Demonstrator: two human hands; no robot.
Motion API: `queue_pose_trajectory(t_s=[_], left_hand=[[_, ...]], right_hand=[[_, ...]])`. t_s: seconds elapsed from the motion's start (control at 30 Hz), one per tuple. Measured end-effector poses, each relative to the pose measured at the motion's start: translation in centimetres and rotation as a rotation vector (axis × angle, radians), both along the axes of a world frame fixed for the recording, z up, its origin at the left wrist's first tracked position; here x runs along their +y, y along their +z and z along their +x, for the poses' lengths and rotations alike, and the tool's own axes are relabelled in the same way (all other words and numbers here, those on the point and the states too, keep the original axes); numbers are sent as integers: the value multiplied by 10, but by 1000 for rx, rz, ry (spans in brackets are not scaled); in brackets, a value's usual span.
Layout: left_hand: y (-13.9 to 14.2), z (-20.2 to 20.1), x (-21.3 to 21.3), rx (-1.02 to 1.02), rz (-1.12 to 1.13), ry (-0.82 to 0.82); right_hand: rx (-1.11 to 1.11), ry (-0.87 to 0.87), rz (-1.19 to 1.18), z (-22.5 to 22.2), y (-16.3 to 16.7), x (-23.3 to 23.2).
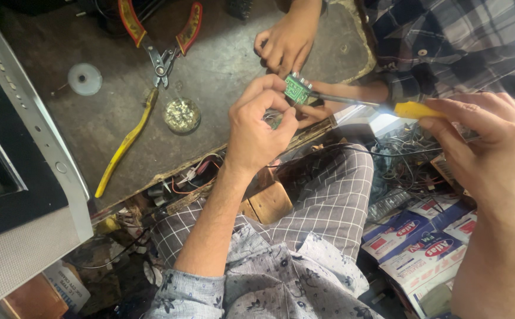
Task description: The person retrieves a small green circuit board from a shelf and sits at a workbench. They use a soldering iron and solder wire to attach components to the board, then use wire cutters to trim the leads. The person repeats the soldering process on another board.
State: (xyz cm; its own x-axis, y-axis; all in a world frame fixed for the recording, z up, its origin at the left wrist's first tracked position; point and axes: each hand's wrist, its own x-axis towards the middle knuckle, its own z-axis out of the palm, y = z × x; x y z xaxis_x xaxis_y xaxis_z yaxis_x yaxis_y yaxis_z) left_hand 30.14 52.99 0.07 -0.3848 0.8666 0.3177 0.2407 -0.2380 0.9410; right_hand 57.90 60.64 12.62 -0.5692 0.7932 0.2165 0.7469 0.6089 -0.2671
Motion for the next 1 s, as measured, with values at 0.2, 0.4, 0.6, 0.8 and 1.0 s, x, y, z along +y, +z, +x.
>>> queue_pose_trajectory(t_s=[0.2,0.4,0.6,0.8,1.0], left_hand=[[1,1,0,18,1,6],[1,2,0,45,16,17],[1,0,1,40,15,21],[9,2,1,58,18,6],[18,-31,-25,282,57,171]], right_hand=[[12,-6,-18,3,-2,0],[20,13,-4,6,-3,-1],[56,-11,-4,5,-10,-10],[204,-78,-6,14,-17,-23],[358,-191,-23,48,-28,-55]])
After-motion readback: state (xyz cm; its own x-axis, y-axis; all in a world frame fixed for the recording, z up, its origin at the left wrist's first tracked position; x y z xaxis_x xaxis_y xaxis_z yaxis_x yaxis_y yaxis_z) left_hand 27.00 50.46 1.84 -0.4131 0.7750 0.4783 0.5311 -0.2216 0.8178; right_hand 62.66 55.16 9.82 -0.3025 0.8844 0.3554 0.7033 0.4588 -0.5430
